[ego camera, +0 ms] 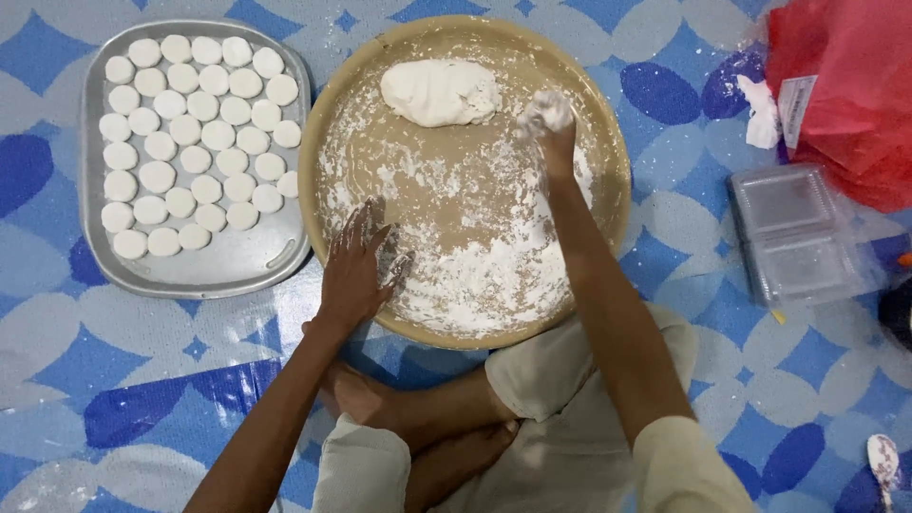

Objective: A person sitting on the floor is kneading a large lump of white dough in a circular tray covered in flour.

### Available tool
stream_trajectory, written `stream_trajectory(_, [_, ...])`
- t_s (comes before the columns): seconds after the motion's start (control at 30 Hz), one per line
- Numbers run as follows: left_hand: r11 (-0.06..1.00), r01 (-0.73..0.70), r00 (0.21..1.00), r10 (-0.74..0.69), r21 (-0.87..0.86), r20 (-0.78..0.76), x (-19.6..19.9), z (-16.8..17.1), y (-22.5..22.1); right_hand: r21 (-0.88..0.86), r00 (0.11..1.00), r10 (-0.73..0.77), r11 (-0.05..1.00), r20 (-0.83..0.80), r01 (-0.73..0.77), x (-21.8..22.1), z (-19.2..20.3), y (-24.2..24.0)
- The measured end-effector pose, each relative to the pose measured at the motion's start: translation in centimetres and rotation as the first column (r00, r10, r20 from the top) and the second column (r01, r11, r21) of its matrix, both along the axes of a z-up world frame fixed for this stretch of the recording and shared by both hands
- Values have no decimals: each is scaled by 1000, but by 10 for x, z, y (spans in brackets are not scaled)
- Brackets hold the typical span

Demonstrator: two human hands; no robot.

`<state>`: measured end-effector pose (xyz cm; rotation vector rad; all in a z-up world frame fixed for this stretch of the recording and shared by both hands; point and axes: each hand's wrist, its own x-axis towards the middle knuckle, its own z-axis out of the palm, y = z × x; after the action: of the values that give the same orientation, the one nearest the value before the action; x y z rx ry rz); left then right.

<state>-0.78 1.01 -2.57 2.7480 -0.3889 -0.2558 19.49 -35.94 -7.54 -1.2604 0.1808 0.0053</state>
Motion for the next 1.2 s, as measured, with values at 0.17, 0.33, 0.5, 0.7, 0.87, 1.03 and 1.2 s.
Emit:
stream_trajectory(0.17, [997,-15,991,26,-82,132,2,14,-3,-831,946,12,481,324,278,24,56,16])
stream_trajectory(0.33, [998,18,993,-12,-57,117,1,5,0,-910,975,186,413,118,32,2,97,33])
stream_trajectory(0.5, [1000,-2,996,5,-31,93,3,2,-1,-992,978,208,126,24,-2,1,72,24])
stream_trajectory(0.7, [1000,9,996,-10,11,87,2,3,-2,-988,958,245,0,-147,-152,0,55,29])
stream_trajectory(0.87, [999,46,987,-43,-21,155,-4,1,-1,-969,918,332,-193,-215,-156,-20,58,41])
stream_trajectory(1.03, [999,-8,999,9,45,-31,2,16,-7,-968,866,471,-243,-169,-57,-50,66,39])
stream_trajectory(1.2, [999,-12,1000,13,38,-16,3,22,-9,-984,878,473,-177,-70,16,-54,54,42])
